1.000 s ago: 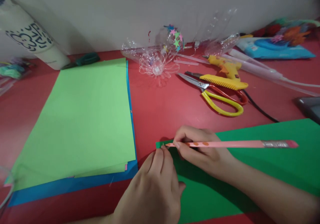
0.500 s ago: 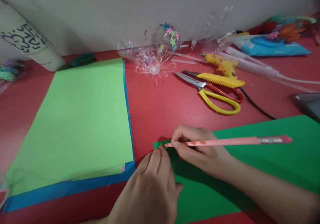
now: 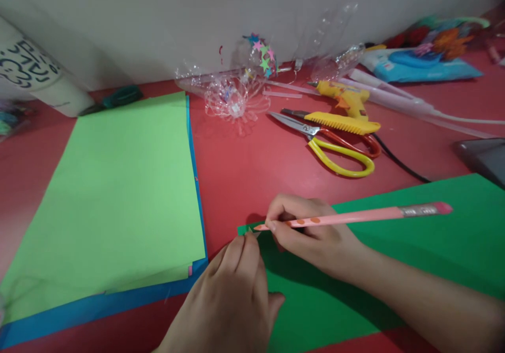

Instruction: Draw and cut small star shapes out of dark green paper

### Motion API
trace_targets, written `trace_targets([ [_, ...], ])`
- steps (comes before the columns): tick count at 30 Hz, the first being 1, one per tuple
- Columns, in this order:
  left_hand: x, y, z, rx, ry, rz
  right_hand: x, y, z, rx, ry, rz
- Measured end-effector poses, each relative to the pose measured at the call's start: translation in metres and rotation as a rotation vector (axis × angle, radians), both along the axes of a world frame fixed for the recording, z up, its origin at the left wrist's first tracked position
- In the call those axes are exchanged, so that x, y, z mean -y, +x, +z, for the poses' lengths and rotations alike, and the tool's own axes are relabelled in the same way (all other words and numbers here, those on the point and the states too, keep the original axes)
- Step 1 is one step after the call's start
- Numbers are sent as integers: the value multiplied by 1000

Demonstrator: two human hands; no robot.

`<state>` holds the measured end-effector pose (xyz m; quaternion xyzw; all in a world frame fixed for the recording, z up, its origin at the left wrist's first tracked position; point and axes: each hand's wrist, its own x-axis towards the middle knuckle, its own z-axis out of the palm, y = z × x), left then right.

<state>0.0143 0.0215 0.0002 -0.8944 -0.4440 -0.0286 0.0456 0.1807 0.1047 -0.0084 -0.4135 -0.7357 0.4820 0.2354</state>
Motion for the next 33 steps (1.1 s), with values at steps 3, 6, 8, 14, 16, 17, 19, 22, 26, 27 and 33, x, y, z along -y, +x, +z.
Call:
trace_targets([
  [3,1,-3,-4,1,-1,-20,0,0,1,7,15,20],
  [6,4,-7,-8,7,-3,-13,0,1,1,25,8,46],
  [8,5,-7,-9,12,-16,12,1,1,0,25,2,52],
  [14,3,-4,-6,1,-16,13,1,0,0,12,-1,45],
  [16,2,-3,-5,-4,-6,6,1,0,1,9,-1,43],
  [17,1,-2,-4,-4,1,5,1,0,1,7,-2,43],
  [19,1,-2,-3,-5,10,-5,1,0,2,7,-7,39],
  [22,2,-1,-2,1,19,-9,1,0,3,13,-1,27],
  [26,2,-1,0,-6,10,-8,0,0,1,-3,3,29],
  [27,2,-1,0,-7,11,-9,0,0,1,-10,-1,23],
  [33,-1,4,3,43,29,-9,-1,-3,-1,-92,-37,-55],
])
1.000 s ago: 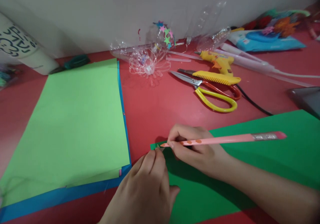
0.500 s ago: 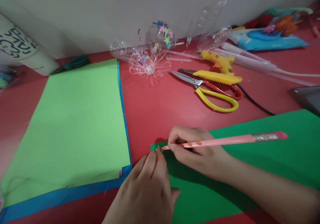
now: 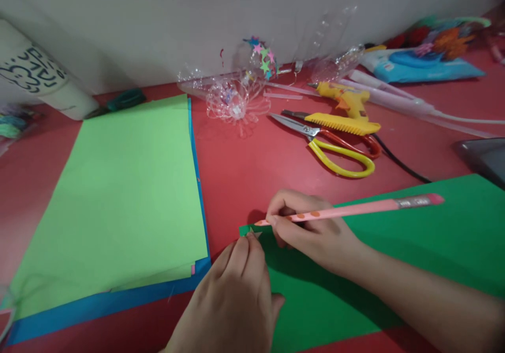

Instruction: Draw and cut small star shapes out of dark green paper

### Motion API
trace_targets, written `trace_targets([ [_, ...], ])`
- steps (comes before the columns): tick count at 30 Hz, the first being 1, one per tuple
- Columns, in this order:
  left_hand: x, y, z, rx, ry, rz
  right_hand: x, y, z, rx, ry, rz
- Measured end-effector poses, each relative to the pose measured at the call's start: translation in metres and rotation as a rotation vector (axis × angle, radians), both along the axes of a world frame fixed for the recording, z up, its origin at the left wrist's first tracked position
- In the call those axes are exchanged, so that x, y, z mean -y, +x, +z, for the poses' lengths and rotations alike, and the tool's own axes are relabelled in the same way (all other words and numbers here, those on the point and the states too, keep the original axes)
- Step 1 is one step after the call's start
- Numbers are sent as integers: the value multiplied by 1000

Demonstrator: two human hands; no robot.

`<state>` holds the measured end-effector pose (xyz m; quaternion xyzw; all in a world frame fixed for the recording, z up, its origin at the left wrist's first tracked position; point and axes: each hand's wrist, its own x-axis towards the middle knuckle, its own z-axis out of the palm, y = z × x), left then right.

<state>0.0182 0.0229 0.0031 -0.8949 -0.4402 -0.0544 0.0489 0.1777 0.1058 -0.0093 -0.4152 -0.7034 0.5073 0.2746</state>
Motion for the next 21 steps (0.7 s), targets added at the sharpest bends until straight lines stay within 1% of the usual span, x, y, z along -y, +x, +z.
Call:
trace_targets([
  [3,-2,2,2,39,16,16,-3,-2,-1,-22,-11,-20],
  [5,-4,3,1,58,62,9,-6,-3,-1,-34,-21,-32],
  [7,-8,2,-1,57,99,-7,-10,-3,-2,-42,-37,-41],
  [9,-13,1,-2,34,98,-8,-14,-4,-2,-48,-53,-51],
  [13,-25,-1,-1,-2,-25,16,-23,-7,1,-65,-103,-65],
  [16,-29,-6,2,53,-122,68,-28,-6,8,-60,-165,-30],
  [18,-30,-9,2,127,-143,80,-30,-5,12,-48,-194,11],
  [21,-29,-15,-1,227,-122,57,-31,-1,14,-36,-219,47],
])
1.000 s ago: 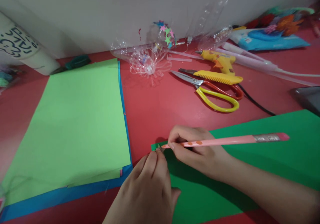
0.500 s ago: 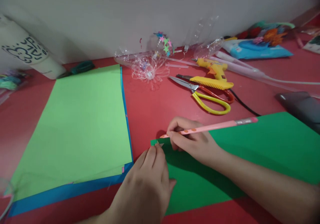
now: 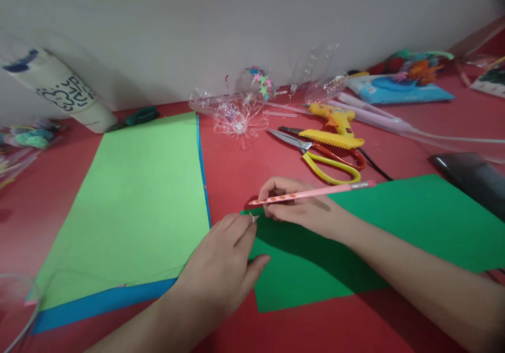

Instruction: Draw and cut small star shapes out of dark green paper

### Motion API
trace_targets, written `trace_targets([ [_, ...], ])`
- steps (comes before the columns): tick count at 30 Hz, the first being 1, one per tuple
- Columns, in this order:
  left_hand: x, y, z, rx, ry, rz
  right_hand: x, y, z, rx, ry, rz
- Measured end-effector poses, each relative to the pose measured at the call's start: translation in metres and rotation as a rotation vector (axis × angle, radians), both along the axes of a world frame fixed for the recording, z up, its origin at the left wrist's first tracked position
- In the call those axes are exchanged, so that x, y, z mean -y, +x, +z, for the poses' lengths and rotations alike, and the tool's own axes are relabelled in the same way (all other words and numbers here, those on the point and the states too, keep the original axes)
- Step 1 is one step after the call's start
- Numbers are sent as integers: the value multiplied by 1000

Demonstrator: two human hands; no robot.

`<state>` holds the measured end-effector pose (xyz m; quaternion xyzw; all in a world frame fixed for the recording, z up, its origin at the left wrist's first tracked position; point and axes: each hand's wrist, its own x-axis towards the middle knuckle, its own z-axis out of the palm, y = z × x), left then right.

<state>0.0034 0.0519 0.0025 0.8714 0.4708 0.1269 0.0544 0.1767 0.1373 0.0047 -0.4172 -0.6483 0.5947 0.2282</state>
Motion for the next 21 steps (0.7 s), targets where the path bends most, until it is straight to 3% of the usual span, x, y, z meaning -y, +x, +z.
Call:
trace_targets([
  [6,3,-4,-5,88,49,-30,3,2,-8,-25,81,-92],
  [21,1,-4,-4,43,-70,0,3,-4,-15,12,183,-15],
])
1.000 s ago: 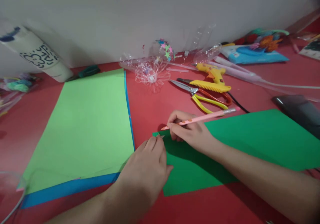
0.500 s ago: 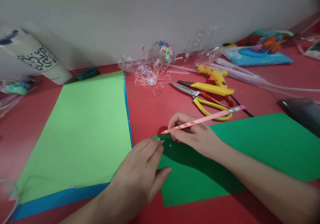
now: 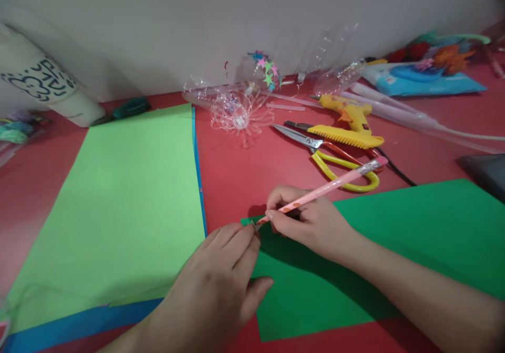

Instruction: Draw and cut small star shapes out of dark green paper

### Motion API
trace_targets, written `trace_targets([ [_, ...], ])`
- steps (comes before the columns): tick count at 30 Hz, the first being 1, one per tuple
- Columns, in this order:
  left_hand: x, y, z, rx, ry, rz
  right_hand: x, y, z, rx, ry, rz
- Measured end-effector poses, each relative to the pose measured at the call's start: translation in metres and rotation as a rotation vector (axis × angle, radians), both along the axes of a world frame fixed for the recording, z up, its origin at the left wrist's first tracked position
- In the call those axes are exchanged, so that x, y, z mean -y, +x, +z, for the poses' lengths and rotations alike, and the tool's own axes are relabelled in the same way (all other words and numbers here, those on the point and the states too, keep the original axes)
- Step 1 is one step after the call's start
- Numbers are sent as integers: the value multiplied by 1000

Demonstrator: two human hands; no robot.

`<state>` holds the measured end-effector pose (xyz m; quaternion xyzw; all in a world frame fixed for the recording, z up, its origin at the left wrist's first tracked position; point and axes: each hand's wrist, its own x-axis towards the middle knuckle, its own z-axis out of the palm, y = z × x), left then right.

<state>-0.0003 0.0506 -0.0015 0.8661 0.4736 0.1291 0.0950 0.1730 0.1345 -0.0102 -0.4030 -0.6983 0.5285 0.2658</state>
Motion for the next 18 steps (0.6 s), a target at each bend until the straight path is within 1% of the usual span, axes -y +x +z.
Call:
trace_targets([
  [7,0,0,-2,15,19,-4,0,0,0,6,12,4],
  [18,1,1,-1,12,38,-4,2,1,-1,22,66,-9],
])
